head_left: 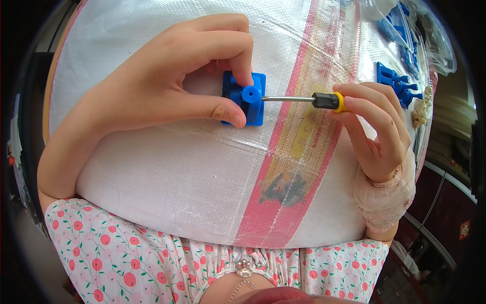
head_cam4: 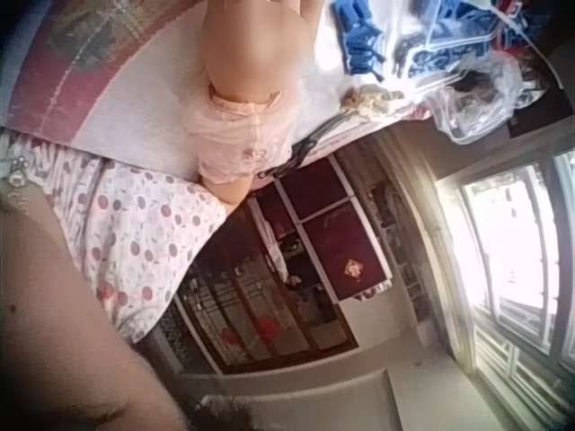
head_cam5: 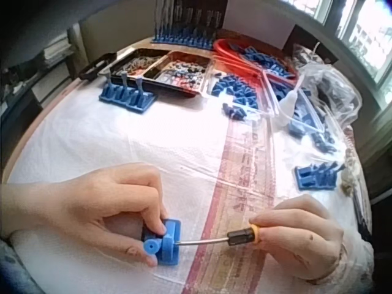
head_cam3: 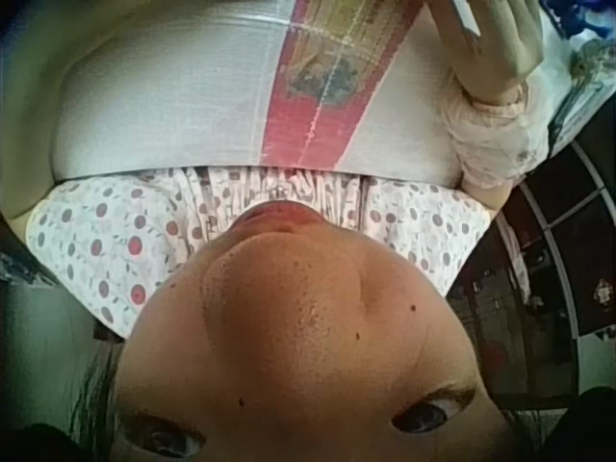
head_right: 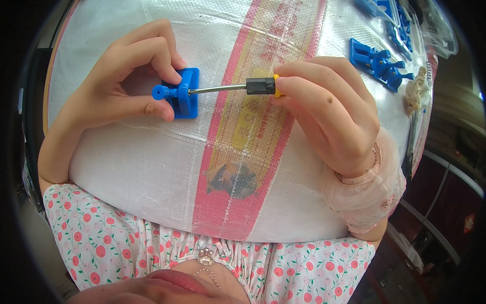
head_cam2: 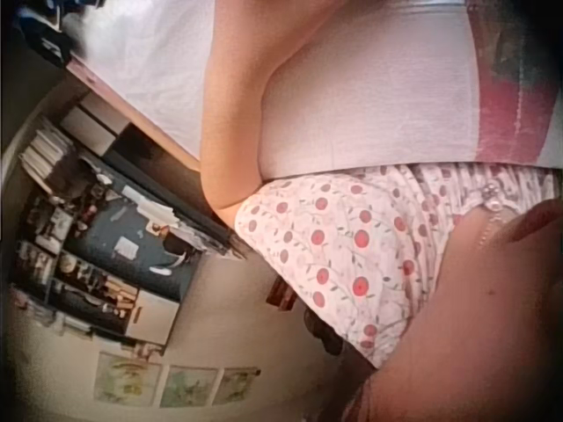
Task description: Secure a small plastic component using a screwdriver.
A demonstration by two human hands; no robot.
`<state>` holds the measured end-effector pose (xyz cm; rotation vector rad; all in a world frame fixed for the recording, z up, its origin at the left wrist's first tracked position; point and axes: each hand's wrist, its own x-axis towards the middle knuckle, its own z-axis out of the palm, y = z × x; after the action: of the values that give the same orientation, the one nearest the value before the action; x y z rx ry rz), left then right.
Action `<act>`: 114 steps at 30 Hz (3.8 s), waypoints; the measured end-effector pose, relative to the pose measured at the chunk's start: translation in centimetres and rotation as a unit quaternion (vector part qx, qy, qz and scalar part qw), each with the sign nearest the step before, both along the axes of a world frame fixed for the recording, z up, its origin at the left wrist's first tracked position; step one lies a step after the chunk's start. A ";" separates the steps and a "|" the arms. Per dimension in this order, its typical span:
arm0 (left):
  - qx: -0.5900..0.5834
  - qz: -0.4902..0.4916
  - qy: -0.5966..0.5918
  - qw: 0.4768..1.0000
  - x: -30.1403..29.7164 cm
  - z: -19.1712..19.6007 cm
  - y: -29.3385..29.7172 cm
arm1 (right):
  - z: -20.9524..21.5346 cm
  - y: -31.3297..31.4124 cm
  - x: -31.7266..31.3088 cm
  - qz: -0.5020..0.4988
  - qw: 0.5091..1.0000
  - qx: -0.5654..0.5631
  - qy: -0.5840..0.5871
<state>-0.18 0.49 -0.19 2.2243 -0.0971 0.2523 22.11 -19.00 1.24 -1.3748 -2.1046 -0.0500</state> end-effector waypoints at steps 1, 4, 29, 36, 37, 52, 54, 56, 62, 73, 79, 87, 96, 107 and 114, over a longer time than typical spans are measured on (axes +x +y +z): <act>-0.002 0.000 0.001 1.000 0.0 0.0 0.0 | 0.0 0.0 0.0 0.003 1.000 -0.001 -0.001; 0.021 0.000 -0.021 1.000 -0.2 -0.1 0.0 | -0.1 0.1 0.0 0.016 1.000 0.001 0.003; 0.130 -0.016 -0.072 0.989 -0.3 0.0 -0.5 | -0.1 0.0 0.2 0.021 0.999 -0.037 0.019; 0.069 -0.013 -0.055 0.996 -0.1 -0.2 -0.4 | 0.0 -0.2 0.0 0.021 0.997 -0.061 0.032; 0.054 -0.015 -0.047 0.997 -0.1 -0.3 -0.3 | -0.1 -0.2 0.1 0.021 0.997 -0.063 0.031; 0.020 -0.025 -0.005 0.999 -0.3 0.1 -0.1 | 0.1 -0.1 -0.2 0.016 0.999 -0.045 -0.007; -0.022 -0.057 0.043 0.997 0.2 1.2 0.4 | 0.2 -0.4 -0.3 0.007 0.998 -0.056 -0.012; -0.051 -0.085 0.065 0.993 0.3 1.3 0.8 | 0.8 -0.7 -0.5 -0.008 0.996 -0.082 -0.026; 0.003 -0.070 0.086 0.994 0.6 2.1 0.3 | 0.4 -0.6 -0.4 -0.003 0.999 -0.046 -0.023; 0.003 -0.032 0.006 0.999 -0.1 0.2 0.1 | 0.5 -0.6 -0.7 -0.007 0.998 -0.035 -0.042; -0.070 -0.084 0.045 0.993 0.3 0.7 0.7 | 0.6 -0.8 -1.3 -0.018 0.999 -0.022 -0.040; -0.059 -0.053 0.085 0.993 0.3 1.6 0.2 | -0.1 -0.4 -0.2 0.036 0.999 -0.028 -0.020; -0.064 -0.047 0.102 0.992 0.6 1.9 0.0 | 0.9 -0.8 -0.3 0.015 0.997 -0.071 -0.036; -0.026 -0.057 0.117 0.991 0.6 1.2 0.3 | 0.8 -1.0 -0.2 0.021 0.996 -0.089 0.004; -0.045 -0.038 0.078 0.995 0.6 1.3 -0.3 | 0.2 -0.5 0.2 0.040 0.997 -0.046 -0.051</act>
<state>0.43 0.16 1.16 2.1376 -0.0839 0.0397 22.31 -19.54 1.45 -1.3652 -2.2701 0.0090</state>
